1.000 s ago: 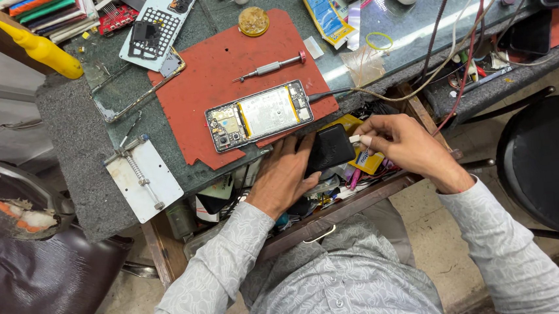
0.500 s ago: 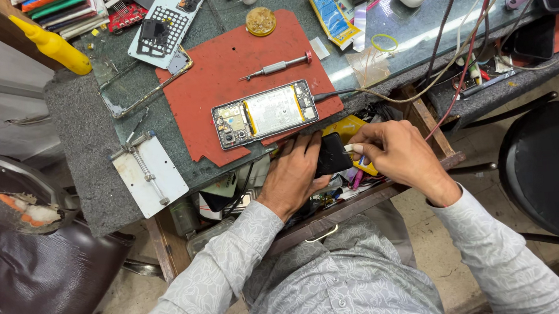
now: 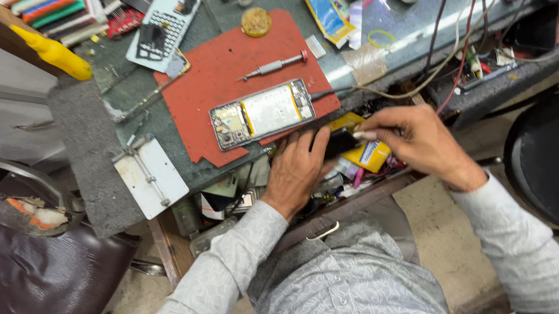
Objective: The person uses a screwdriver to remove screws from a disassembled smartphone, then connects a charging cable to test the device. The screen lights up with a charging icon. The person then retrieves a new back cover from a drawer and places it on the workbench.
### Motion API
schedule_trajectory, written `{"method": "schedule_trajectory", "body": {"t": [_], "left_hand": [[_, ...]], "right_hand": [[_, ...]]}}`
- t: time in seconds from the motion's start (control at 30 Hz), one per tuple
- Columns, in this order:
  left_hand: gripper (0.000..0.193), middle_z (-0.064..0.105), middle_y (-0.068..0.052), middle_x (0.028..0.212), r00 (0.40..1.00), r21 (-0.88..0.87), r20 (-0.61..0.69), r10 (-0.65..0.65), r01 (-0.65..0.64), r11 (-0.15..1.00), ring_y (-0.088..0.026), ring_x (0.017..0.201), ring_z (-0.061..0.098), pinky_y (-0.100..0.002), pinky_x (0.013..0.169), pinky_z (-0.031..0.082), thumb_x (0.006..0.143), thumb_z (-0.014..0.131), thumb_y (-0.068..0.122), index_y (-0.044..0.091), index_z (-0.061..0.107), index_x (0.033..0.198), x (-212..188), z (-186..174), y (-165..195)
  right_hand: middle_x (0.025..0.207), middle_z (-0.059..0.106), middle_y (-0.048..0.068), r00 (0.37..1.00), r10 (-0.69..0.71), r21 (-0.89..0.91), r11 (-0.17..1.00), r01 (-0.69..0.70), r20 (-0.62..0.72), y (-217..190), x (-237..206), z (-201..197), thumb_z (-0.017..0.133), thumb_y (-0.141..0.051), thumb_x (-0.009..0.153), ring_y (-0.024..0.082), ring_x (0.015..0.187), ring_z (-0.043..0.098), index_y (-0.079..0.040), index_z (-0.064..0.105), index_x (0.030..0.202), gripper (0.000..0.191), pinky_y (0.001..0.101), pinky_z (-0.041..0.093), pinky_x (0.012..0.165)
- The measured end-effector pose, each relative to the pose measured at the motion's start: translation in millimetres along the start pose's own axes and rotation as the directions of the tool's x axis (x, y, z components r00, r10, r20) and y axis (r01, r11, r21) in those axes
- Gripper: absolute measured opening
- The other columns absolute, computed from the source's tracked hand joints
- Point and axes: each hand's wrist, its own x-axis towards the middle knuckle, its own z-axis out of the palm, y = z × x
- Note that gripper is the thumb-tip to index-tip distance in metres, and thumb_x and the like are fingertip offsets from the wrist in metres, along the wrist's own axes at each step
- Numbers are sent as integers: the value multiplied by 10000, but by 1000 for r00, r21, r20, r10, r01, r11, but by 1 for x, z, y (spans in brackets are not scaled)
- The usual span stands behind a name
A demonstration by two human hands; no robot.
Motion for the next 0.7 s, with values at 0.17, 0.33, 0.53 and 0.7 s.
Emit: {"method": "schedule_trajectory", "body": {"t": [0.17, 0.33, 0.53, 0.7], "left_hand": [[804, 560, -173, 1311, 998, -20, -18, 56, -56, 998, -377, 1204, 552, -488, 999, 462, 764, 854, 363, 53, 494, 1413, -4, -1, -6], [950, 532, -169, 1320, 984, -61, 179, 3, 8, 998, -373, 1219, 511, -494, 1031, 417, 658, 896, 397, 5, 477, 1415, -7, -6, -6], [898, 533, -163, 1325, 966, -114, 252, -64, 95, 989, -371, 1241, 493, -520, 1050, 380, 653, 911, 388, 20, 519, 1372, -6, 1, -9], [882, 535, -167, 1332, 967, -194, 226, -121, 166, 967, -388, 1276, 468, -543, 1082, 345, 613, 927, 360, 38, 562, 1349, -6, 11, -15]], "right_hand": [[1014, 763, 103, 966, -228, -176, 953, 248, 124, 20, 5, -18, 683, -51, 854, 289, 938, 727, -63, 760, 1037, 199, 376, 562, 797], [957, 737, 114, 943, -74, -422, 881, 215, 325, 28, 10, -13, 674, -86, 841, 347, 935, 701, -90, 719, 1039, 203, 466, 540, 790], [977, 726, 112, 937, 51, -578, 798, 170, 347, 27, 16, 0, 650, -48, 809, 365, 952, 692, -129, 703, 1100, 307, 492, 544, 770], [992, 727, 86, 955, 56, -618, 773, 144, 292, 27, 14, 3, 645, -12, 785, 354, 942, 694, -166, 716, 1135, 389, 493, 550, 758]]}}
